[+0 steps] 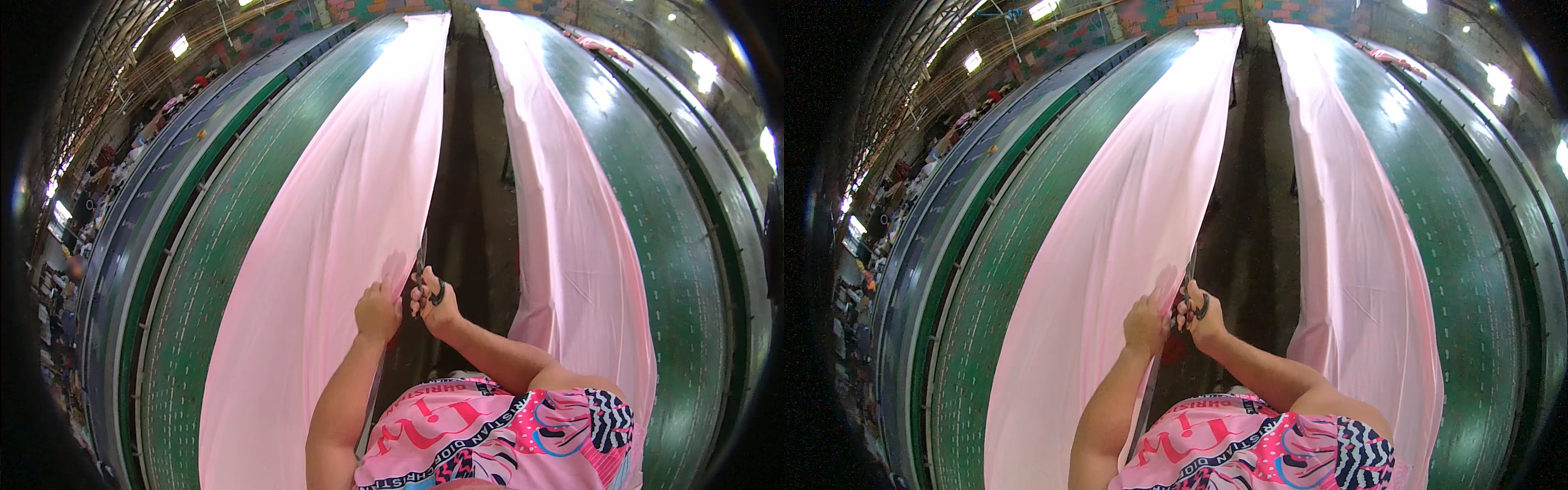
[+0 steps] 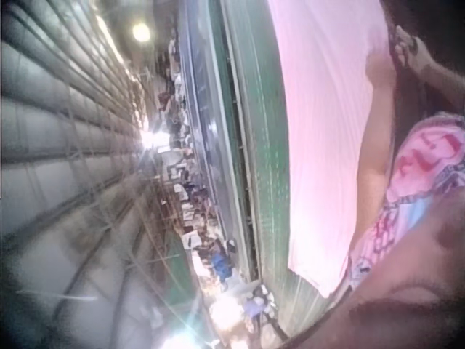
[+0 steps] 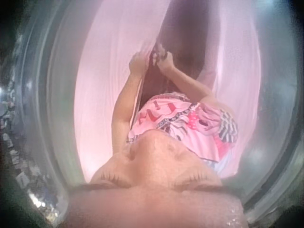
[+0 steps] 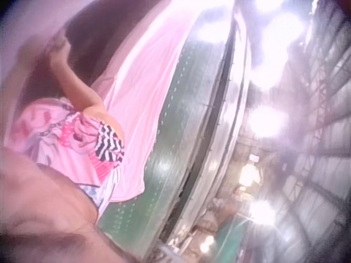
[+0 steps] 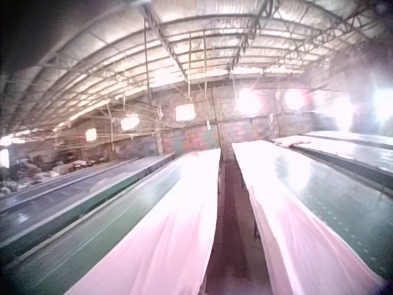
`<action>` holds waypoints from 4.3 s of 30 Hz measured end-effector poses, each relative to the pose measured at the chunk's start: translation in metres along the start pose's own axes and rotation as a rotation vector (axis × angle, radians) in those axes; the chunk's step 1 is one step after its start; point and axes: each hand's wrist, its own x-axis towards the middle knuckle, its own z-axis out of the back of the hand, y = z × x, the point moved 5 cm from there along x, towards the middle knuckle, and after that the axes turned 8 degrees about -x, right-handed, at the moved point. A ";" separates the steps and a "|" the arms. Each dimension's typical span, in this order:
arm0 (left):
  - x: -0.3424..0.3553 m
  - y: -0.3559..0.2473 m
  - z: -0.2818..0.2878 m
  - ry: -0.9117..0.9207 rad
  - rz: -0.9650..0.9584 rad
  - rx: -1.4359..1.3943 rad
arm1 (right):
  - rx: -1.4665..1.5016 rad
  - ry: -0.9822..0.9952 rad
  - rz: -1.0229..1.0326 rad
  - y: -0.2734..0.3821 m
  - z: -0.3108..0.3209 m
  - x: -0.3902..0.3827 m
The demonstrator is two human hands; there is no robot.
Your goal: The person lays a large piece of pink fabric on a green cutting table and uses shears to cut it into long strips. The person repeatedly aligns the fabric, cuts along its length, and folds the cut sections to prepare for the next cut.
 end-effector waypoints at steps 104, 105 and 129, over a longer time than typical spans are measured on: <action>0.654 -0.021 -0.217 0.101 -0.130 -0.070 | 0.043 0.041 -0.231 0.357 0.115 0.462; 0.654 -0.020 -0.214 0.071 -0.135 -0.085 | 0.037 0.040 -0.224 0.358 0.112 0.459; 0.655 -0.020 -0.174 0.067 -0.155 -0.166 | -0.023 0.019 -0.011 0.345 0.093 0.470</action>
